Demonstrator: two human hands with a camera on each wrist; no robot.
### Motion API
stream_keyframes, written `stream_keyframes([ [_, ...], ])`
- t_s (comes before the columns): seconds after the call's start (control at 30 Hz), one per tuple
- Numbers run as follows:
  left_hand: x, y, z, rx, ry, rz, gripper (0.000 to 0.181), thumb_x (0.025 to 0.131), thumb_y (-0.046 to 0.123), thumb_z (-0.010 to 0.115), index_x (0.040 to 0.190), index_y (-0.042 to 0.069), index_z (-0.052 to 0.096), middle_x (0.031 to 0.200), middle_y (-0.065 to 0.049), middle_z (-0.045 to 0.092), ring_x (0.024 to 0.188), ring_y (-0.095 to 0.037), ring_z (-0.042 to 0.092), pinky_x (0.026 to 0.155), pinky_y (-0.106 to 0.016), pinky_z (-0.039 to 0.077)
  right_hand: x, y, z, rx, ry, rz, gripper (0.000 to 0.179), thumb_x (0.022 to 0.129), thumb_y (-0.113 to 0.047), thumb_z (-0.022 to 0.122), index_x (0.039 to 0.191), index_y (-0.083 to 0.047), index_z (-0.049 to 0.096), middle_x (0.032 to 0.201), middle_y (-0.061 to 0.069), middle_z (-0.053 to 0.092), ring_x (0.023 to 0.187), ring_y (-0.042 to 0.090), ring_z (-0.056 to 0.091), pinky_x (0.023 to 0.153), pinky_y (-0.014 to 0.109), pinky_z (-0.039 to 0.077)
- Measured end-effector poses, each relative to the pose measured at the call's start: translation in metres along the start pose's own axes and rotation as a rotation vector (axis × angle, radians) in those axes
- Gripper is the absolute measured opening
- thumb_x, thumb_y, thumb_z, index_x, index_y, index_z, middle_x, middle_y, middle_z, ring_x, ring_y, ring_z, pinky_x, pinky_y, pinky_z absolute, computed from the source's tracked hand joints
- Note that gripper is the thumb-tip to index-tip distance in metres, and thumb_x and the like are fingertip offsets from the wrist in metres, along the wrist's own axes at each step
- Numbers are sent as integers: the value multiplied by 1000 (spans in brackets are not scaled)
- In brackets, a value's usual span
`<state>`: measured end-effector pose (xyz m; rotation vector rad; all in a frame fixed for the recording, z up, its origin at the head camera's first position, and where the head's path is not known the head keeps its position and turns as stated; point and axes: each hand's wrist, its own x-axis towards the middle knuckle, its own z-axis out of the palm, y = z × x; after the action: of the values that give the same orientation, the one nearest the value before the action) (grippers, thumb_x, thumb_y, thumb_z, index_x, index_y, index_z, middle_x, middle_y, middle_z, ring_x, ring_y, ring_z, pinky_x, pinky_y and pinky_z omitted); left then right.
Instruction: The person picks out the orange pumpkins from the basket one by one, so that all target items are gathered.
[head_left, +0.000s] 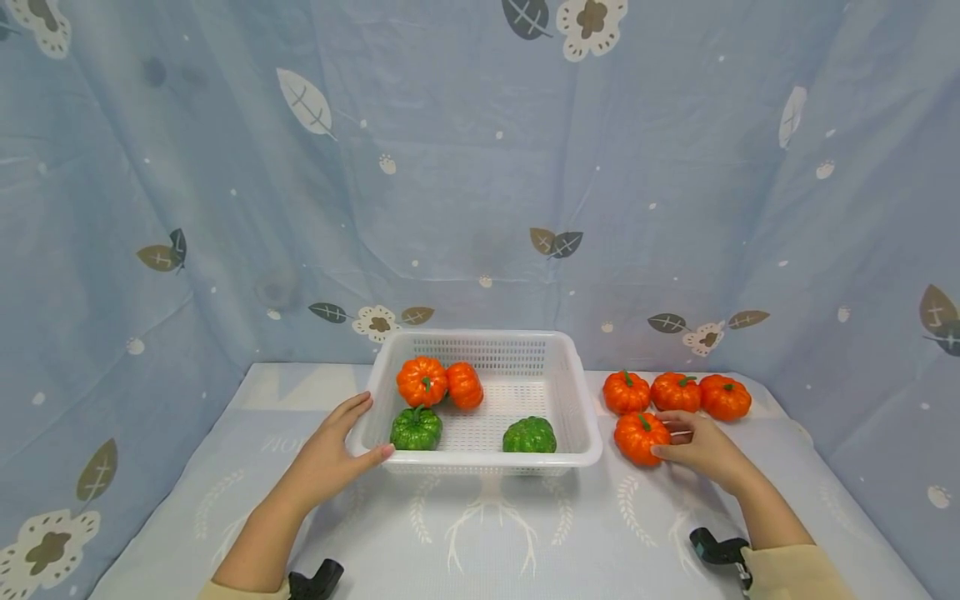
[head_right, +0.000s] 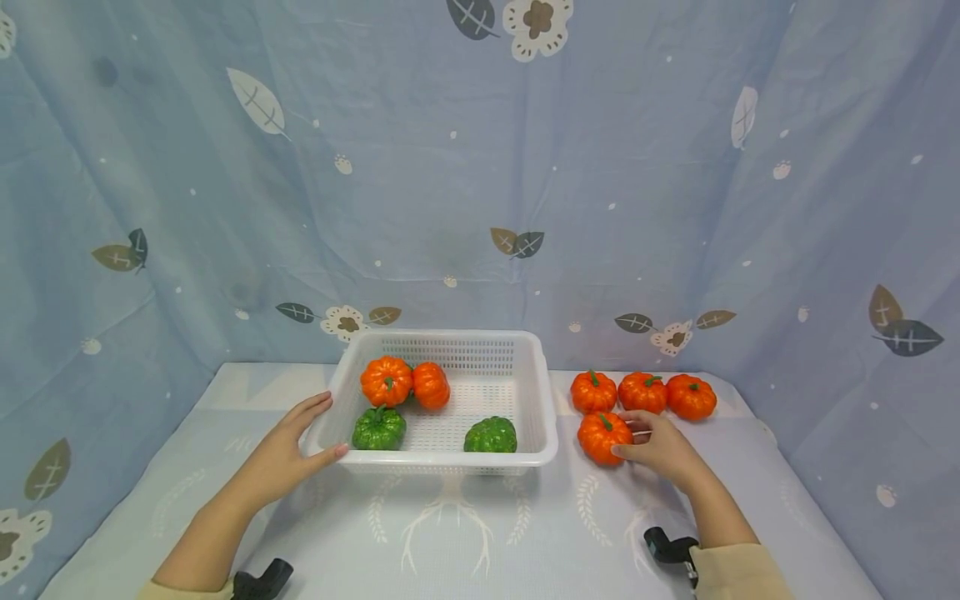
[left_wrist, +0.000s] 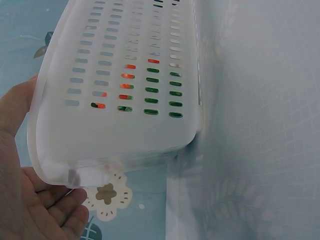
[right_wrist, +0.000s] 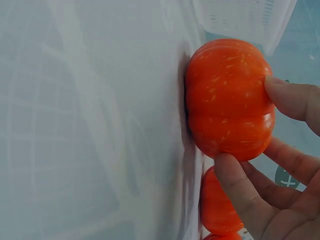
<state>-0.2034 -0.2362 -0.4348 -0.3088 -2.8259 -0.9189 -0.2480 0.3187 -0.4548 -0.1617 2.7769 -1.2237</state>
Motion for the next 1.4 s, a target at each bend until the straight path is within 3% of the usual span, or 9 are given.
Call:
stream_keyframes([
  [0.63,-1,0,0,5,4,2,89,88,53,73,152,0,39,161,-13,30,141,-45,35,105,-68,35,-1,-6,-6,25,-61,23,69,85,-21,81,138,9,48,125,28,59,108,39,62,86,44,58],
  [0.87,-1,1,0,3,2,0,89,87,53,73,152,1,39,161,-12,30,142,-45,34,105,-68,35,-3,-11,-14,-13,-90,-30,68,86,-22,80,138,10,49,127,30,56,109,42,61,88,47,56],
  [1.13,0,1,0,5,4,4,89,87,53,73,152,1,40,161,-13,31,141,-45,35,105,-68,35,-9,-46,-32,-124,-120,-91,67,93,-33,72,141,8,48,137,32,52,118,49,55,90,55,54],
  [1.4,-1,0,1,0,-2,-8,90,87,54,72,152,2,39,161,-12,30,141,-44,35,105,-68,35,-9,-95,-43,-233,-159,-174,64,94,-41,69,141,-1,52,135,23,56,119,42,56,90,55,53],
])
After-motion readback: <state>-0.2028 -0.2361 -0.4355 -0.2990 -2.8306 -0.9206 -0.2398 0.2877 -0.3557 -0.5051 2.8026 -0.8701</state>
